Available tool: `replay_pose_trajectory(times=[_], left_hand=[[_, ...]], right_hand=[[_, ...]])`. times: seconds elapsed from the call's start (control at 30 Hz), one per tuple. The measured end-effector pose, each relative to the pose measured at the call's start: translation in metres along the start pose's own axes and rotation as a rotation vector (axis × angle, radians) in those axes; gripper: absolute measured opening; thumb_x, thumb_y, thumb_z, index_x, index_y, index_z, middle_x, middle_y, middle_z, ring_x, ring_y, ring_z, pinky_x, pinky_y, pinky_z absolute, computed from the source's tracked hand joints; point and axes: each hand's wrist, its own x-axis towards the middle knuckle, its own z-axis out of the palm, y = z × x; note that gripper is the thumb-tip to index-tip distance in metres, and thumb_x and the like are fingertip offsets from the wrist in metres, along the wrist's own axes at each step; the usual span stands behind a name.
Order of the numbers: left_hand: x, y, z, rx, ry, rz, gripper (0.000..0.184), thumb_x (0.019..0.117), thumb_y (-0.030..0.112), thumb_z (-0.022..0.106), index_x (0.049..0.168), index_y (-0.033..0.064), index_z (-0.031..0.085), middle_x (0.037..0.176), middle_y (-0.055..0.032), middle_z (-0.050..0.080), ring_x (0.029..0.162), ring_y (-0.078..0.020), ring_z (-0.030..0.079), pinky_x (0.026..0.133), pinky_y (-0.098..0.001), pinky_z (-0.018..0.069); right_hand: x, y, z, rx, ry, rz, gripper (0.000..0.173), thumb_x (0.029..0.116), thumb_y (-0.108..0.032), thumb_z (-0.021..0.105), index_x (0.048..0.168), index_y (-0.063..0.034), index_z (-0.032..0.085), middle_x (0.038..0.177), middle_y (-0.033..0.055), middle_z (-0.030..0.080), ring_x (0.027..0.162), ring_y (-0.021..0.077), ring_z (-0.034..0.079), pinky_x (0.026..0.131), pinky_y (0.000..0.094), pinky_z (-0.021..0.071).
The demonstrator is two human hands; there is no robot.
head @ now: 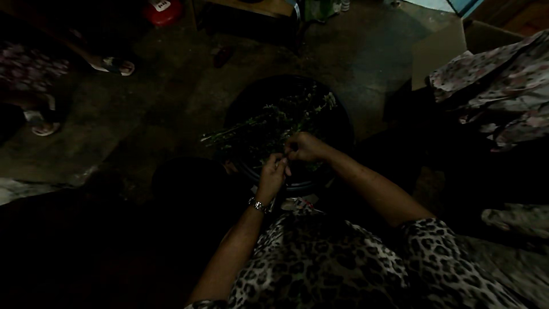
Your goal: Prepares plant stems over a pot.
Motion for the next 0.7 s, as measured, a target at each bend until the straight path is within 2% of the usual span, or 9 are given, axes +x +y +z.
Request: replay_pose_trajectory(times=[0.13, 0.2, 0.27, 0.4, 0.47, 0.5, 0.53, 0.6, 0.7], left_hand=[[0.001, 0.001, 0.000, 0.014, -0.012, -0.011, 0.021, 0.1102, 0.014, 0.045, 0.123, -0.0001, 0.054, 0.068, 0.0007, 0.057, 0.051, -0.0023, 0.046, 0.049, -0.0169, 0.0390], [0.000, 0.000, -0.001, 0.015, -0.012, -0.017, 0.019, 0.1102, 0.013, 0.044, 0.119, 0.0002, 0.055, 0.067, 0.0013, 0.056, 0.051, -0.0021, 0.046, 0.050, -0.0168, 0.0392], [-0.002, 0.001, -0.003, 0.021, -0.011, -0.040, 0.021, 0.1103, 0.013, 0.043, 0.121, -0.0013, 0.055, 0.068, 0.0017, 0.055, 0.052, -0.0017, 0.046, 0.050, -0.0165, 0.0393], [-0.004, 0.001, -0.005, -0.016, -0.014, -0.050, 0.019, 0.1103, 0.013, 0.043, 0.119, -0.0001, 0.054, 0.067, 0.0018, 0.055, 0.051, -0.0013, 0.045, 0.049, -0.0159, 0.0379], [-0.002, 0.000, -0.004, -0.038, -0.017, -0.039, 0.018, 0.1102, 0.012, 0.043, 0.118, 0.0001, 0.054, 0.066, 0.0021, 0.056, 0.050, -0.0006, 0.045, 0.048, -0.0151, 0.0376], [-0.002, 0.000, -0.004, -0.045, -0.017, -0.035, 0.018, 0.1101, 0.011, 0.043, 0.118, -0.0001, 0.054, 0.066, 0.0022, 0.056, 0.049, -0.0005, 0.045, 0.048, -0.0150, 0.0377], [-0.001, 0.000, -0.004, -0.048, -0.017, -0.035, 0.018, 0.1100, 0.011, 0.043, 0.118, 0.0000, 0.054, 0.066, 0.0024, 0.055, 0.049, -0.0003, 0.045, 0.048, -0.0150, 0.0376], [-0.002, 0.000, -0.003, -0.055, -0.016, -0.045, 0.017, 0.1098, 0.011, 0.044, 0.118, 0.0004, 0.055, 0.065, 0.0023, 0.055, 0.049, -0.0003, 0.044, 0.047, -0.0148, 0.0366], [-0.001, 0.001, -0.002, -0.052, -0.029, -0.036, 0.016, 0.1098, 0.012, 0.044, 0.117, 0.0023, 0.055, 0.065, 0.0019, 0.056, 0.049, -0.0007, 0.044, 0.047, -0.0146, 0.0365]], right_hand=[[-0.001, -0.004, -0.005, 0.080, -0.028, 0.101, 0.009, 0.0910, -0.005, 0.073, 0.094, 0.0033, 0.069, 0.084, 0.0118, 0.067, 0.074, 0.0179, 0.063, 0.069, 0.0374, 0.0546], [-0.002, -0.003, -0.010, 0.079, 0.022, 0.142, 0.009, 0.0907, -0.005, 0.071, 0.095, 0.0021, 0.070, 0.085, 0.0119, 0.067, 0.075, 0.0195, 0.063, 0.070, 0.0406, 0.0551], [-0.003, -0.005, -0.027, 0.090, 0.067, 0.210, 0.011, 0.0929, -0.006, 0.070, 0.099, 0.0025, 0.071, 0.092, 0.0149, 0.069, 0.082, 0.0239, 0.065, 0.077, 0.0462, 0.0555], [-0.008, 0.003, -0.051, 0.038, 0.132, 0.207, 0.013, 0.0981, -0.011, 0.066, 0.100, 0.0008, 0.072, 0.091, 0.0128, 0.069, 0.080, 0.0209, 0.065, 0.076, 0.0432, 0.0554], [-0.010, 0.003, -0.050, -0.121, 0.202, 0.178, 0.017, 0.1004, -0.017, 0.066, 0.105, -0.0027, 0.075, 0.102, 0.0141, 0.071, 0.095, 0.0272, 0.067, 0.087, 0.0502, 0.0547], [-0.010, 0.003, -0.046, -0.196, 0.243, 0.156, 0.021, 0.0993, -0.019, 0.067, 0.110, -0.0030, 0.076, 0.112, 0.0185, 0.069, 0.108, 0.0375, 0.062, 0.094, 0.0605, 0.0481], [-0.010, 0.001, -0.043, -0.242, 0.261, 0.133, 0.026, 0.0985, -0.022, 0.068, 0.115, -0.0030, 0.074, 0.120, 0.0218, 0.066, 0.117, 0.0446, 0.057, 0.097, 0.0663, 0.0429], [-0.010, -0.003, -0.035, -0.216, 0.225, 0.086, 0.036, 0.0946, -0.025, 0.074, 0.123, -0.0025, 0.071, 0.124, 0.0224, 0.064, 0.123, 0.0460, 0.054, 0.101, 0.0662, 0.0428], [-0.009, -0.007, -0.023, -0.061, 0.093, 0.083, 0.055, 0.0858, -0.025, 0.084, 0.132, -0.0037, 0.065, 0.133, 0.0203, 0.062, 0.129, 0.0411, 0.053, 0.107, 0.0649, 0.0406]])
